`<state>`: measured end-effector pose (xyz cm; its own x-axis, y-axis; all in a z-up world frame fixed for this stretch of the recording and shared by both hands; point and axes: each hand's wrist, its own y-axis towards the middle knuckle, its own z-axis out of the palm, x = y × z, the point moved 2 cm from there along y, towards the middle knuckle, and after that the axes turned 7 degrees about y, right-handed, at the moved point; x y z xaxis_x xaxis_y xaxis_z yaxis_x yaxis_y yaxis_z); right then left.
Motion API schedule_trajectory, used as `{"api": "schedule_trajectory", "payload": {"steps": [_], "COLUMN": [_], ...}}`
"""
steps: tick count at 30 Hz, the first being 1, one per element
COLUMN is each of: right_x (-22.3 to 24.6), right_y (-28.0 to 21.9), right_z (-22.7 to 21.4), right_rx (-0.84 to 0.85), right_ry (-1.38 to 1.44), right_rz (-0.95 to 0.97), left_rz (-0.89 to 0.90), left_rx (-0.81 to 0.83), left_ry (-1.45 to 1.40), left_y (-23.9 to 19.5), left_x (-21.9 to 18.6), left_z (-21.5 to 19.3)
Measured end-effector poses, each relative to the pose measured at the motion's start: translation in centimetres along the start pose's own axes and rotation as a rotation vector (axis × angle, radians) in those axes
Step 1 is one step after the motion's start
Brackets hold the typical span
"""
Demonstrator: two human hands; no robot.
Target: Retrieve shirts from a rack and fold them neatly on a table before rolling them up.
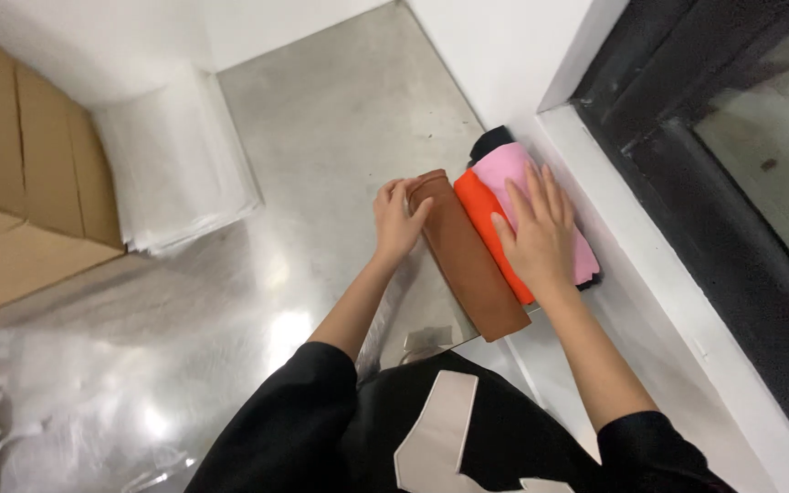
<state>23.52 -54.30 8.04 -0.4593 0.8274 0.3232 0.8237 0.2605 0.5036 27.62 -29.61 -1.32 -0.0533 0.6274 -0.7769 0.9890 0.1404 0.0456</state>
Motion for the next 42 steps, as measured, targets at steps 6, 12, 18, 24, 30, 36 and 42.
{"api": "schedule_trajectory", "payload": {"steps": [6,12,18,24,30,36,42], "right_x": [8.8,18.9,27.7,29.6,32.7,36.1,37.7], "right_y": [0.6,-3.8,-11.3,-13.1,-17.7,-22.1,-22.3], "right_z": [6.0,15.7,15.8,16.0,15.6,13.7,13.4], "right_rx": [0.200,0.962,1.231,1.074,0.964,0.868,0.804], "right_ry": [0.270,0.407,0.388,0.256,0.177,0.054,-0.022], "right_rz": [-0.242,-0.208,-0.300,-0.248,-0.096,-0.073,-0.127], "left_rz": [-0.396,-0.447,-0.391,-0.352,-0.435,-0.403,-0.426], "left_rx": [-0.348,-0.491,-0.276,-0.159,-0.011,0.003,0.005], "left_ry": [-0.058,0.346,0.623,0.589,0.603,0.638,0.562], "left_y": [-12.8,-23.6,-28.5,-30.2,-35.8,-39.1,-42.8], "left_x": [13.7,14.4,15.2,15.4,15.7,16.3,17.1], "left_z": [-6.2,-13.0,-12.0,-13.3,-17.7,-19.7,-21.3]}}
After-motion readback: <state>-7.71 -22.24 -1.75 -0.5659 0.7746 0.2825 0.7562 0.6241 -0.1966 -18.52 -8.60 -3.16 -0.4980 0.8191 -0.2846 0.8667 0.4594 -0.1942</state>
